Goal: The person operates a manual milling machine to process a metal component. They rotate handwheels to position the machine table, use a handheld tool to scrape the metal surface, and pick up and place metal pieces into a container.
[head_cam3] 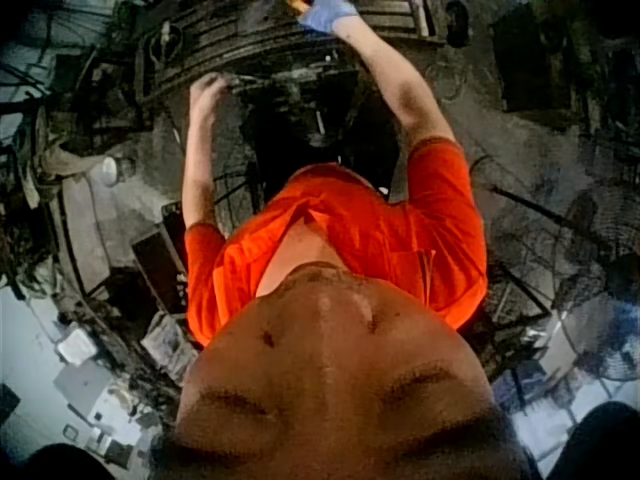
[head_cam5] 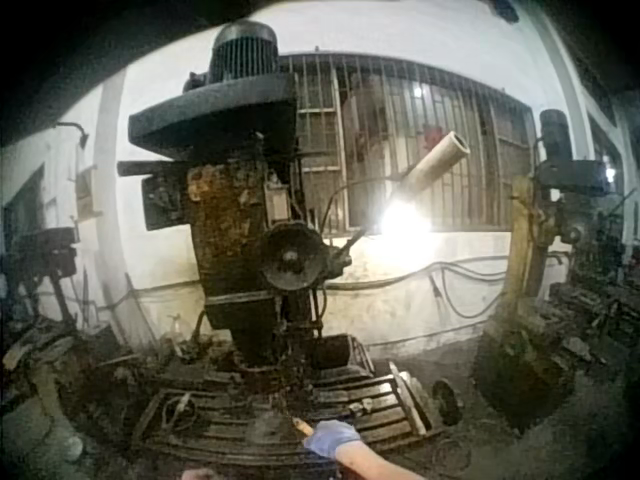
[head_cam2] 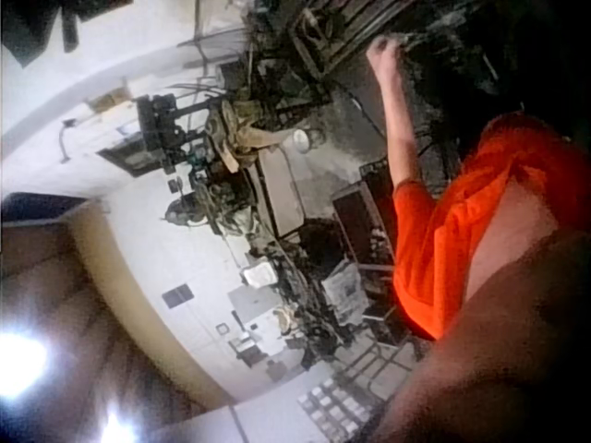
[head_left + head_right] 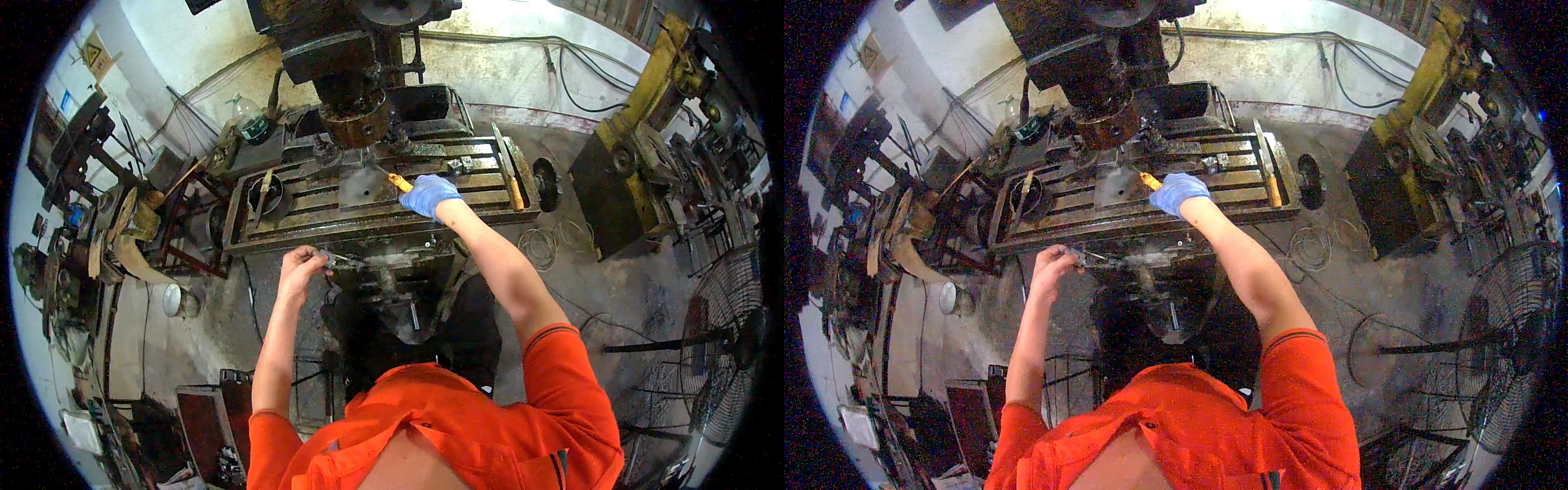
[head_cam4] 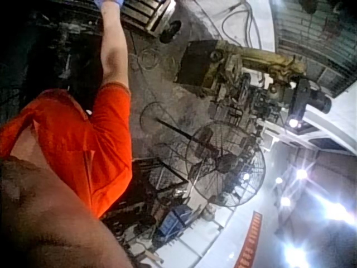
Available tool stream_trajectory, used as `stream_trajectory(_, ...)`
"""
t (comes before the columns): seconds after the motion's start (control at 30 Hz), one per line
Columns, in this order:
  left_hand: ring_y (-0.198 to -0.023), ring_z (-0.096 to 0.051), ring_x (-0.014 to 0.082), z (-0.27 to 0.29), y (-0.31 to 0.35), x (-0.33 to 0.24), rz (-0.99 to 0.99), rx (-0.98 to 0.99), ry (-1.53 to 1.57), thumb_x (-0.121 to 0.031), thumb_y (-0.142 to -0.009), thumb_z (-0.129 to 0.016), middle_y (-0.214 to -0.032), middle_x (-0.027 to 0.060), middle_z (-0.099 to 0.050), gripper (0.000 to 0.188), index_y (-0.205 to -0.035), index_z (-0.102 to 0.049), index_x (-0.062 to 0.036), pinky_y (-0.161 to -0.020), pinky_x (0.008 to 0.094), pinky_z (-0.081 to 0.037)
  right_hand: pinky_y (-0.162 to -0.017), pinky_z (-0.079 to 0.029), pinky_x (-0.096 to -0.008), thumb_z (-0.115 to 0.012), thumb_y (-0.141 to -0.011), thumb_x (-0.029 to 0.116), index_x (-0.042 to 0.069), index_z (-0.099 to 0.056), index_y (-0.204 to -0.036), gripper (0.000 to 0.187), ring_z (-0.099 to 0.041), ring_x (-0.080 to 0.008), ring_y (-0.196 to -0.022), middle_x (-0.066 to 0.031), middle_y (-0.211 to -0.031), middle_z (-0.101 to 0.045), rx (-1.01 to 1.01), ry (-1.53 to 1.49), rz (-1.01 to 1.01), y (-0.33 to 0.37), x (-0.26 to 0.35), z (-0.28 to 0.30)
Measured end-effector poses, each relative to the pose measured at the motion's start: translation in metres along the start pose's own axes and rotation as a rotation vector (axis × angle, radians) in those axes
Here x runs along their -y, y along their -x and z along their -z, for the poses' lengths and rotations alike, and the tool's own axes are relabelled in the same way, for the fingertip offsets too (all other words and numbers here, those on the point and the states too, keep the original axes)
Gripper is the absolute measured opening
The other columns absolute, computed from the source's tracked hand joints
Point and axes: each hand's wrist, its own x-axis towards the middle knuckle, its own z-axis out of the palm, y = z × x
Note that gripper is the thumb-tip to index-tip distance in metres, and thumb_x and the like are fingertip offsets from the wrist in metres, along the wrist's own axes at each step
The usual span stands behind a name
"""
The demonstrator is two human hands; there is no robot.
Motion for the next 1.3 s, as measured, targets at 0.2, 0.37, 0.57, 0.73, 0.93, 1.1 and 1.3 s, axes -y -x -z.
stream_trajectory(0.2, -0.06, -0.058, 0.0164, -0.003, -0.002, 0.0, 0.056, -0.024, -0.019, -0.009, -0.073, -0.06, -0.074, 0.0088, -0.06, 0.011, -0.072, -0.054, 0.0001, -0.058, 0.0289, -0.048, -0.08, -0.046, -0.039, -0.052, -0.073, 0.04, 0.003, -0.065, -0.088, 0.042, -0.059, -0.0329, -0.09, -0.0208, -0.094, -0.061, 0.036, -0.001, -0.001, 0.017, 0.007, 0.015)
stream_trajectory(0.37, -0.059, -0.059, 0.0172, -0.022, -0.019, -0.013, -0.026, 0.019, -0.025, -0.009, -0.073, -0.062, -0.073, 0.0088, -0.06, 0.012, -0.073, -0.055, 0.0006, -0.059, 0.029, -0.048, -0.08, -0.046, -0.0393, -0.053, -0.073, 0.04, 0.003, -0.065, -0.089, 0.042, -0.059, -0.0327, -0.091, -0.0201, -0.095, -0.061, 0.026, 0.006, 0.035, 0.014, 0.012, 0.012)
stream_trajectory(0.57, -0.059, -0.058, 0.0164, -0.038, -0.026, -0.011, -0.092, 0.127, 0.008, -0.007, -0.073, -0.061, -0.071, 0.009, -0.06, 0.01, -0.072, -0.056, 0.0009, -0.06, 0.0287, -0.047, -0.081, -0.045, -0.0395, -0.054, -0.072, 0.04, 0.003, -0.065, -0.091, 0.043, -0.059, -0.0328, -0.093, -0.0196, -0.097, -0.061, 0.04, 0.01, 0.02, -0.004, -0.001, -0.001)
stream_trajectory(0.73, -0.058, -0.059, 0.0142, -0.035, -0.04, -0.021, -0.092, 0.031, -0.179, -0.007, -0.072, -0.061, -0.07, 0.0079, -0.061, 0.01, -0.071, -0.056, 0.0011, -0.054, 0.0257, -0.046, -0.076, -0.046, -0.0409, -0.053, -0.073, 0.045, 0.001, -0.064, -0.087, 0.047, -0.059, -0.0356, -0.085, -0.0228, -0.088, -0.061, 0.039, 0.022, 0.056, 0.032, -0.001, 0.017)
stream_trajectory(0.93, -0.054, -0.055, 0.0108, -0.047, -0.111, -0.039, -0.412, -0.13, -0.728, -0.014, -0.067, -0.064, -0.057, 0.0079, -0.054, 0.018, -0.073, -0.056, 0.0014, -0.051, 0.026, -0.043, -0.075, -0.046, -0.0415, -0.053, -0.073, 0.05, 0.0, -0.064, -0.081, 0.052, -0.059, -0.0358, -0.081, -0.0226, -0.082, -0.061, 0.102, 0.168, 0.132, 0.07, -0.041, 0.011)
stream_trajectory(1.1, -0.075, -0.058, 0.0323, -0.063, -0.169, -0.017, -0.65, -0.151, -0.9, -0.014, -0.066, -0.064, -0.077, 0.0162, -0.058, 0.021, -0.083, -0.061, -0.0028, -0.068, 0.0404, -0.046, -0.073, -0.045, -0.0421, -0.054, -0.072, 0.048, -0.002, -0.063, -0.081, 0.052, -0.058, -0.0366, -0.082, -0.0246, -0.083, -0.06, 0.074, 0.088, 0.053, 0.062, -0.027, 0.023)
stream_trajectory(1.3, -0.084, -0.057, 0.0328, -0.071, -0.172, -0.018, -0.589, -0.212, -1.123, -0.017, -0.068, -0.066, -0.084, 0.014, -0.059, 0.026, -0.093, -0.06, -0.012, -0.074, 0.0417, -0.046, -0.068, -0.045, -0.0434, -0.055, -0.071, 0.055, -0.004, -0.062, -0.072, 0.059, -0.059, -0.0379, -0.072, -0.026, -0.071, -0.059, 0.058, 0.043, 0.202, 0.057, -0.051, 0.02)
